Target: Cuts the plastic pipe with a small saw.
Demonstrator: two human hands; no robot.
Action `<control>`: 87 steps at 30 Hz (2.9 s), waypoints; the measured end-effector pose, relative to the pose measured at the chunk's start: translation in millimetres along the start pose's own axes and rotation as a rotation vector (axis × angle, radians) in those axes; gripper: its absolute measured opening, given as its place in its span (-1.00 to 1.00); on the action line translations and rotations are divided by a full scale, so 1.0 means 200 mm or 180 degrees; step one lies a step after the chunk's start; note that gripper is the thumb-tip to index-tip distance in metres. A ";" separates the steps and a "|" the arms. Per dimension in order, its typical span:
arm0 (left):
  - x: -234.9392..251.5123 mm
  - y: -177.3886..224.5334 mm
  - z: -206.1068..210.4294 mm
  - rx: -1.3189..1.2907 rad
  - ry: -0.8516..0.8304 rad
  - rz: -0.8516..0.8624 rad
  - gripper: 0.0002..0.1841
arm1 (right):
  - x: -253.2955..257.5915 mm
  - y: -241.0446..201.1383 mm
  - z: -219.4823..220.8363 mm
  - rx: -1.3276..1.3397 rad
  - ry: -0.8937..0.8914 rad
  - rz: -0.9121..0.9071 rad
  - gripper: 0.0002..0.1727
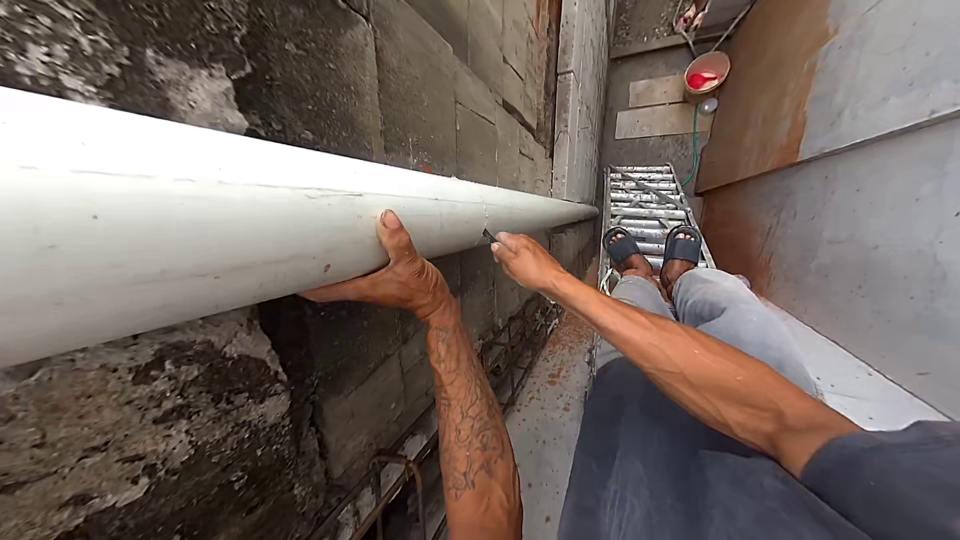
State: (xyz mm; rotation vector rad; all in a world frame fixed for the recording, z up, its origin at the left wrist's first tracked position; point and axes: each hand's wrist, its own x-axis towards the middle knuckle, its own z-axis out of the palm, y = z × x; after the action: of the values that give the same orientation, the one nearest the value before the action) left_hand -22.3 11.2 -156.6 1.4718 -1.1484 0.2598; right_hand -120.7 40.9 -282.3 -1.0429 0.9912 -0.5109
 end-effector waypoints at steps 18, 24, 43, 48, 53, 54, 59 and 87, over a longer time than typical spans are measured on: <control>0.00 0.00 0.00 0.0017 -0.0017 0.0007 0.25 | -0.16 0.06 0.05 0.0336 0.0084 0.0313 -0.63; 0.01 0.00 -0.01 0.0081 0.0004 0.0019 0.29 | -0.08 0.02 0.01 0.0246 -0.0129 0.0212 -0.60; 0.02 -0.04 0.04 0.0007 0.0072 0.0128 0.30 | -0.04 0.00 0.01 0.0380 -0.0151 0.0328 -0.59; 0.01 -0.01 -0.01 0.0046 0.0020 0.0115 0.25 | -0.09 0.05 0.07 0.0570 -0.0126 0.0246 -0.60; 0.00 -0.01 -0.01 0.0064 0.0025 0.0163 0.25 | -0.11 0.09 0.06 0.0660 -0.0289 0.0465 -0.62; 0.00 0.00 0.00 0.0072 0.0038 0.0126 0.23 | -0.13 0.08 0.06 0.0664 -0.0234 0.0420 -0.62; 0.01 0.00 0.03 0.0014 0.0048 0.0073 0.27 | 0.01 -0.04 0.03 0.0485 -0.0076 0.0306 -0.60; 0.00 0.00 0.03 0.0016 0.0113 -0.0049 0.29 | -0.02 -0.03 0.26 -0.0599 0.0911 -0.0015 -0.67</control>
State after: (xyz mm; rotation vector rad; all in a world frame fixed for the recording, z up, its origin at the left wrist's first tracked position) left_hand -25.2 5.6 -159.4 1.4745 -1.1083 0.2771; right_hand -76.8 65.9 -267.1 -1.1600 1.3097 -0.5901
